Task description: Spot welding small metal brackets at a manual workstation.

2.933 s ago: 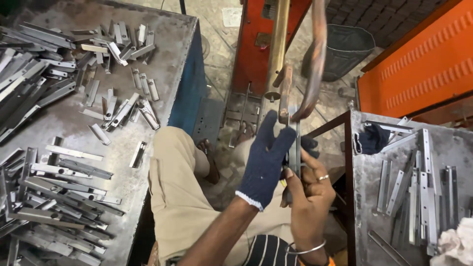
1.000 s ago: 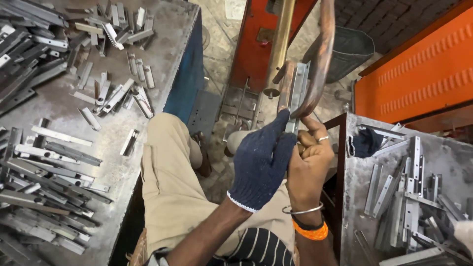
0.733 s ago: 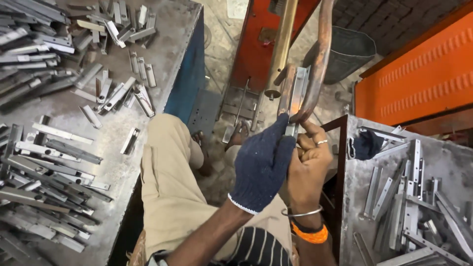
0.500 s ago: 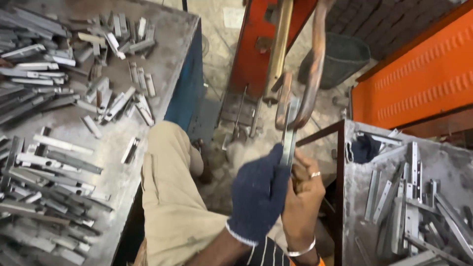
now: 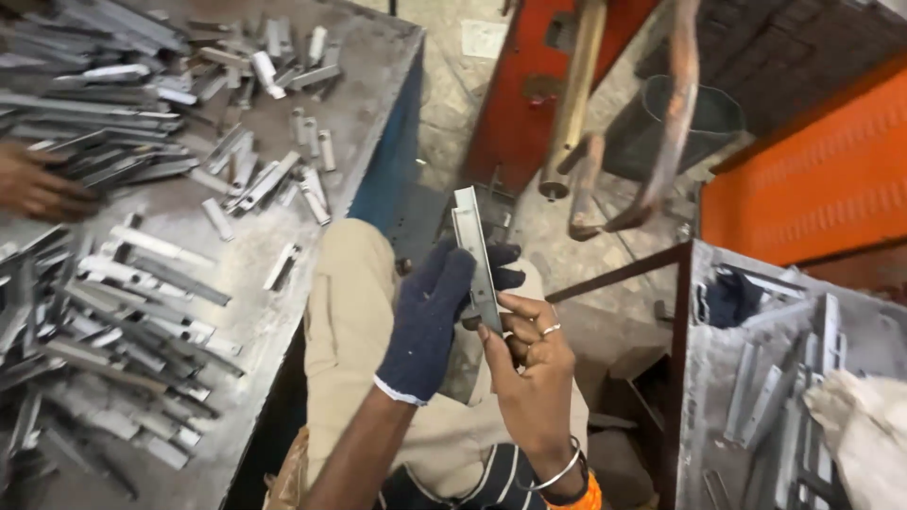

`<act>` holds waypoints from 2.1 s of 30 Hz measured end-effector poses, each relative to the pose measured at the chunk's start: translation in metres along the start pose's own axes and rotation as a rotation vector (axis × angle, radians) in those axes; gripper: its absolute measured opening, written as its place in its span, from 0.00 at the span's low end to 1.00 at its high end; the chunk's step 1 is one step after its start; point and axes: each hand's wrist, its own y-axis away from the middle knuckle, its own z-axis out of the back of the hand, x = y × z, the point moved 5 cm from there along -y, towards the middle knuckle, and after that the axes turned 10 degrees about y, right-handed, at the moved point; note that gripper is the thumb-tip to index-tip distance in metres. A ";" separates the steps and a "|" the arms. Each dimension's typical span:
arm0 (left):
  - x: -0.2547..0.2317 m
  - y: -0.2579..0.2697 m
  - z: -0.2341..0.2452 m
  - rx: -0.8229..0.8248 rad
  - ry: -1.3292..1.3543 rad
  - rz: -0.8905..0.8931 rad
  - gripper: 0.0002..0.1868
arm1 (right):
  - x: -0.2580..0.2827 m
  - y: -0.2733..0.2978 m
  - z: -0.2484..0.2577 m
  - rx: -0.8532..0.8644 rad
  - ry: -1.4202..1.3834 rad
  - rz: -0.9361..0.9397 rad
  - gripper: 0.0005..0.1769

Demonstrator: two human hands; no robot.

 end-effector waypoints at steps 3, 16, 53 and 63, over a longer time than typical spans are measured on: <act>-0.026 0.011 0.011 -0.040 -0.126 -0.037 0.17 | -0.002 -0.002 -0.015 0.090 -0.012 0.027 0.19; -0.034 0.017 0.049 -0.074 -0.071 -0.135 0.16 | -0.017 -0.018 -0.030 0.251 -0.120 -0.098 0.09; 0.000 0.016 0.038 -0.287 -0.045 -0.080 0.17 | -0.024 -0.040 0.025 0.149 0.105 0.030 0.08; -0.006 0.014 0.010 -0.230 0.042 -0.056 0.14 | 0.010 -0.028 0.037 -0.073 0.398 0.363 0.03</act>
